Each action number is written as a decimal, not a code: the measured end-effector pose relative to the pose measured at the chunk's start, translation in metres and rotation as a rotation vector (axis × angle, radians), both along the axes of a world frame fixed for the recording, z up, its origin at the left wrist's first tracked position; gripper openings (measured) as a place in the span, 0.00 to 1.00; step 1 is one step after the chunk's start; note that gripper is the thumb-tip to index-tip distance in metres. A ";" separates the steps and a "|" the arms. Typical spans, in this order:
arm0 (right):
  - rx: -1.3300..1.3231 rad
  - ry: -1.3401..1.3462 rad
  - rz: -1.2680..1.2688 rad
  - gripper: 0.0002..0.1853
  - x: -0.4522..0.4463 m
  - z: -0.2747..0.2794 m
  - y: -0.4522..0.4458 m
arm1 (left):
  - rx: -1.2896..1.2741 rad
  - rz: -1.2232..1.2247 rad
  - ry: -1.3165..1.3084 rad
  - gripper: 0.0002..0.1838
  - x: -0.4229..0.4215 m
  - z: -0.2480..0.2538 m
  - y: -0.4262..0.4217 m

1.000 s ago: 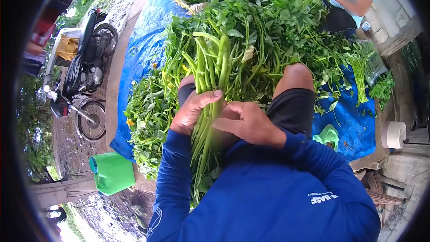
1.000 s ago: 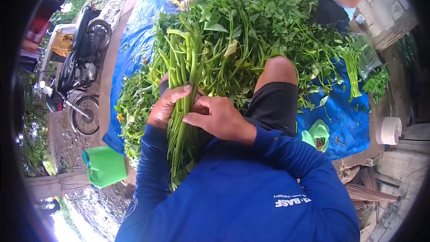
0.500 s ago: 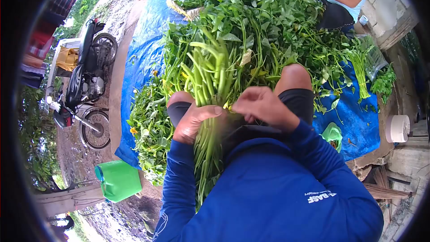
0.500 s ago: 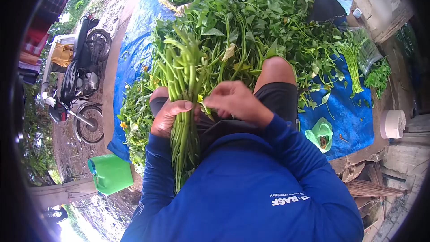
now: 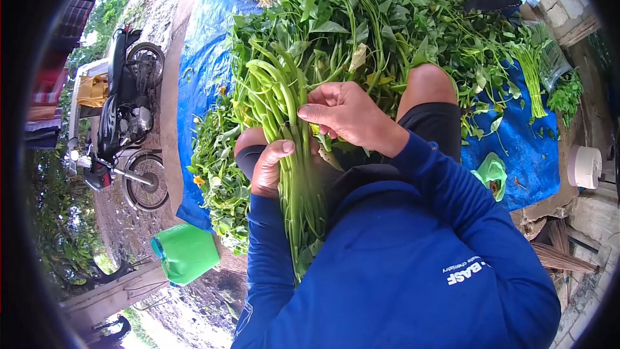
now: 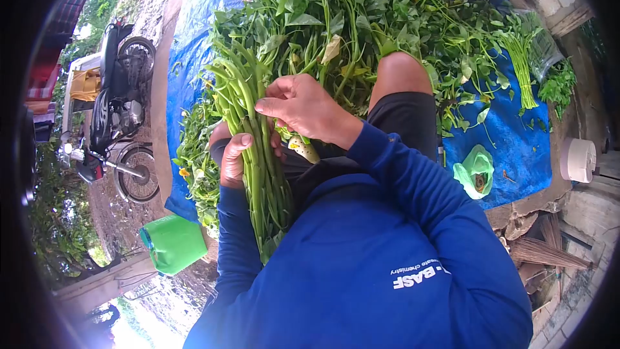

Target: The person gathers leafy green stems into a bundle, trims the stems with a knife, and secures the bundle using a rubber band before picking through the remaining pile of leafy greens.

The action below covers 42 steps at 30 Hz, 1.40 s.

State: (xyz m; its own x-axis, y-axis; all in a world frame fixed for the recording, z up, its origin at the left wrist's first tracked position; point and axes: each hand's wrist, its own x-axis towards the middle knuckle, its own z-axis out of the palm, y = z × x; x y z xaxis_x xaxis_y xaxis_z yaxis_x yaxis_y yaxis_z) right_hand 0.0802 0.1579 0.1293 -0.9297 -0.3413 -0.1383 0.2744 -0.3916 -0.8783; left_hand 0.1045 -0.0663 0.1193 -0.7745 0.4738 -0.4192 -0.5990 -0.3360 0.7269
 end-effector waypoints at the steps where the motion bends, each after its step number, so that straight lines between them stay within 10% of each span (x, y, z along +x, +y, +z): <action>1: 0.038 0.050 -0.020 0.14 0.000 0.000 0.001 | -0.001 0.020 -0.026 0.36 0.000 -0.001 0.001; 7: 0.262 0.525 -0.314 0.11 0.002 -0.017 -0.008 | 0.037 0.062 -0.160 0.32 -0.007 -0.009 -0.005; 14: 0.176 0.439 -0.363 0.14 -0.008 -0.048 -0.020 | -0.013 -0.045 -0.197 0.26 -0.009 0.019 0.017; 18: 0.151 0.191 -0.205 0.41 -0.030 -0.054 -0.006 | -0.005 -0.030 -0.161 0.23 -0.014 -0.009 -0.001; 19: 0.052 0.113 -0.127 0.61 -0.035 -0.056 0.001 | 0.000 0.004 -0.240 0.20 -0.014 -0.004 0.001; 24: -0.111 -0.027 -0.072 0.73 -0.023 0.002 0.006 | -0.223 -0.239 -0.030 0.21 -0.007 0.042 0.057; 29: -0.393 -0.109 -0.274 0.30 -0.019 -0.011 0.004 | -0.325 -0.349 0.142 0.37 -0.024 0.044 0.063; 31: -0.436 -0.102 -0.291 0.28 -0.024 -0.010 0.008 | -0.453 -0.051 0.482 0.39 -0.017 0.037 0.080; 36: -0.297 0.067 -0.478 0.19 -0.015 0.002 0.000 | -0.378 -0.237 0.288 0.42 -0.022 0.045 0.085; 40: -0.218 0.168 -0.201 0.48 -0.014 0.020 0.017 | -0.372 -0.221 0.193 0.23 -0.021 0.062 0.077; 42: 0.398 0.249 -0.049 0.60 -0.013 0.031 0.057 | -0.348 -0.116 0.190 0.23 -0.017 0.079 0.068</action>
